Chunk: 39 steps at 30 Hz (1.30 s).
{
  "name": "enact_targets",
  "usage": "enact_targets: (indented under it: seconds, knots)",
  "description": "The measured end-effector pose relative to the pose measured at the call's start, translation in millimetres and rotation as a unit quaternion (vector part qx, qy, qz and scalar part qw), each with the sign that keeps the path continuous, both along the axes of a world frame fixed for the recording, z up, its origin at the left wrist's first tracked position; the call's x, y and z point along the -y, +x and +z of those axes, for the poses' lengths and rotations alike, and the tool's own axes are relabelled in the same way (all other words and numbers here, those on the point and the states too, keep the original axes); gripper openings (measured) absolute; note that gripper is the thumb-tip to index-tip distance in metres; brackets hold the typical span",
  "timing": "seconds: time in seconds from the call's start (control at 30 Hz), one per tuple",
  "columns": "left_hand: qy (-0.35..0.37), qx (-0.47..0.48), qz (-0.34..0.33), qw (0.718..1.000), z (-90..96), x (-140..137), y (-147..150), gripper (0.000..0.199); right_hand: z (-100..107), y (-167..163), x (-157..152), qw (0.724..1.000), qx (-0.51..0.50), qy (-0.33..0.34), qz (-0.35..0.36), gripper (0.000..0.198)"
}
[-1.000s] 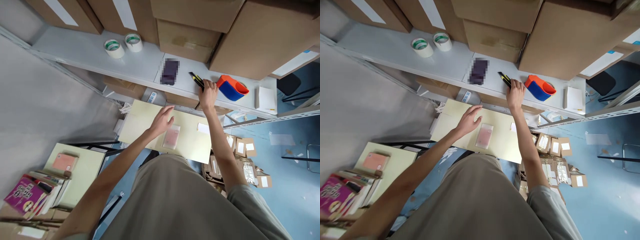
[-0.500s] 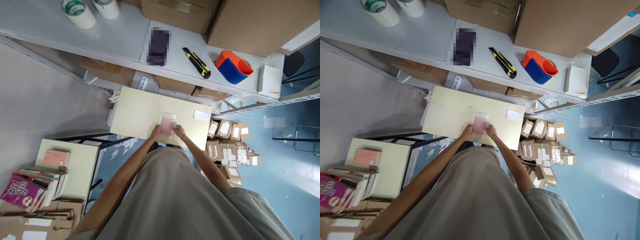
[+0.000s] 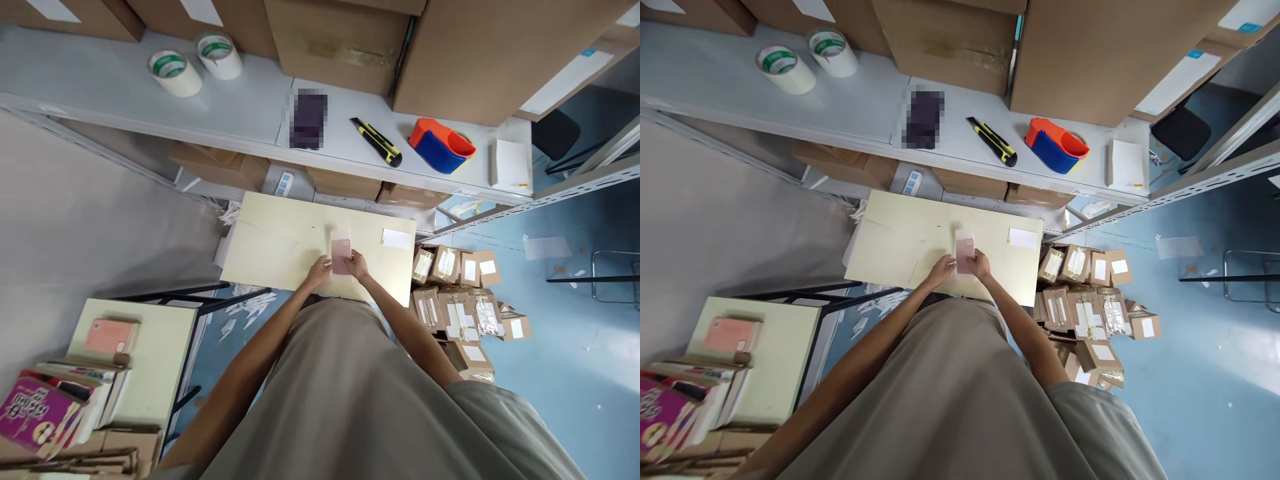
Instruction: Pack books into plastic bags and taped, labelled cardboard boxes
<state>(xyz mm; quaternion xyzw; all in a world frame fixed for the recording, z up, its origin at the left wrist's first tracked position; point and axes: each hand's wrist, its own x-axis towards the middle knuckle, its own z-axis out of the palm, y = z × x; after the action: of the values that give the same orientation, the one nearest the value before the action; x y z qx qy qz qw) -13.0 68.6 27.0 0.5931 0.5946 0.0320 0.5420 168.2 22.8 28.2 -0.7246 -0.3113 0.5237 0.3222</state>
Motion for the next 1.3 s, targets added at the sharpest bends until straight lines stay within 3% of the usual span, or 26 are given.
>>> enact_targets:
  seconds: [0.1,0.2,0.33,0.4,0.53,0.67,0.87,1.03,1.17,1.3]
  knots:
    - [-0.002,0.074,0.104,0.992,21.7,-21,0,0.088,35,19,-4,0.997,-0.051,0.062,-0.019,0.041]
    - [-0.043,0.230,0.169,0.957,57.6,-40,0,0.097,81,39,-2,0.974,-0.167,0.153,-0.029,0.057]
    - [-0.091,0.432,0.086,0.893,120.5,-46,5,0.082,135,58,5,0.953,-0.220,0.206,-0.026,0.060]
    - [-0.100,0.472,0.065,0.874,148.3,-42,10,0.074,151,62,9,0.951,-0.217,0.219,-0.030,0.058]
    - [-0.084,0.439,0.056,0.893,177.4,-30,21,0.067,163,60,14,0.948,-0.205,0.238,-0.049,0.060]
    - [-0.009,0.378,0.053,0.924,175.4,-25,25,0.060,156,55,19,0.947,-0.207,0.241,-0.060,0.064]
    - [0.104,0.264,0.022,0.959,154.6,-24,27,0.043,131,46,25,0.954,-0.090,0.211,-0.195,0.079]
    - [0.193,0.083,-0.079,0.974,143.7,-9,40,0.031,124,19,32,0.967,-0.157,0.169,-0.107,0.069]
    - [0.217,-0.012,-0.182,0.959,143.1,15,52,0.045,124,3,34,0.970,-0.130,0.189,-0.081,0.060]
    - [0.204,0.060,-0.183,0.960,143.8,30,51,0.071,119,6,34,0.970,-0.081,0.193,-0.125,0.067]
